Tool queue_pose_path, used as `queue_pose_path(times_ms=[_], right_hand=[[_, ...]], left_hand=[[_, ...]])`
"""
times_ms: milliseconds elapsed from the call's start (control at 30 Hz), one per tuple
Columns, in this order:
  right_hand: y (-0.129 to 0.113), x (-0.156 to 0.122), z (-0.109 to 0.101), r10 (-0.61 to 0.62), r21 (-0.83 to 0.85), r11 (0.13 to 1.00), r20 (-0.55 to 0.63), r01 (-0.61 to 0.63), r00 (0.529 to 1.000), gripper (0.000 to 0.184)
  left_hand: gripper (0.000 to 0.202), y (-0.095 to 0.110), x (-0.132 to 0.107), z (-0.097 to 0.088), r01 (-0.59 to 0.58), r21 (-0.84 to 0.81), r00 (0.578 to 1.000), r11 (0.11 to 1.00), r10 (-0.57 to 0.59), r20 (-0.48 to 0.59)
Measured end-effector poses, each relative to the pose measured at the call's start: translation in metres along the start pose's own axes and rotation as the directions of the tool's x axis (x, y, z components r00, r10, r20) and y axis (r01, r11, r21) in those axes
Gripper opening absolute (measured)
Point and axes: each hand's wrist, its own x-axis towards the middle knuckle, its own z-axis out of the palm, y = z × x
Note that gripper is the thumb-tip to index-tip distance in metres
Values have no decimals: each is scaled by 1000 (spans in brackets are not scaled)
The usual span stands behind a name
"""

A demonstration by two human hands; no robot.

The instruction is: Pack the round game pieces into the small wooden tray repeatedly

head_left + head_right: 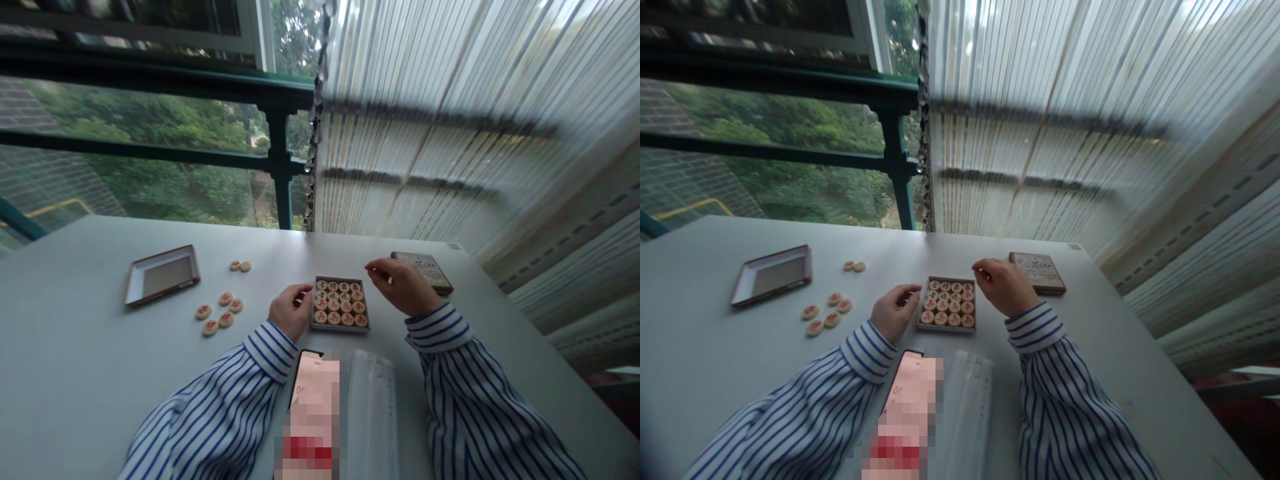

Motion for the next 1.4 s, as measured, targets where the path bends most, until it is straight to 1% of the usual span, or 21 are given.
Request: queue_pose_path(times_ms=[133,267,467,567,667,800,933,1100,1267,1400], right_hand=[[-2,-1,-1,-11,2,1000,-18,11,1000,24],[-5,-1,-2,-48,18,999,-16,48,999,24],[-8,-1,2,-81,30,996,14,80,997,23],[-8,-1,5,-95,37,995,19,95,995,23],[-11,-2,5,-114,41,993,27,112,993,23],[-16,-3,3,-135,48,990,54,133,989,21],[-21,-4,3,-152,82,986,81,145,985,21],[-23,-4,8,-178,133,977,100,164,979,21],[-25,-5,13,-198,153,971,104,181,975,22],[-28,-5,15,-211,170,967,115,190,971,22]], left_hand=[[24,2,0,-1,3,-24,1000,1000,-4,-5],[22,3,-4,-7,-17,-11,1000,1000,17,10],[15,-7,-17,-18,-118,57,985,991,110,136],[12,-13,-22,-22,-162,110,975,981,143,169],[12,-17,-25,-24,-191,115,974,975,173,148],[12,-22,-28,-25,-215,71,972,974,207,109],[13,-25,-28,-25,-214,57,973,975,208,96],[14,-24,-28,-25,-186,74,981,980,181,74],[15,-21,-29,-24,-214,87,976,973,209,63],[14,-20,-30,-27,-227,113,973,967,220,65]])
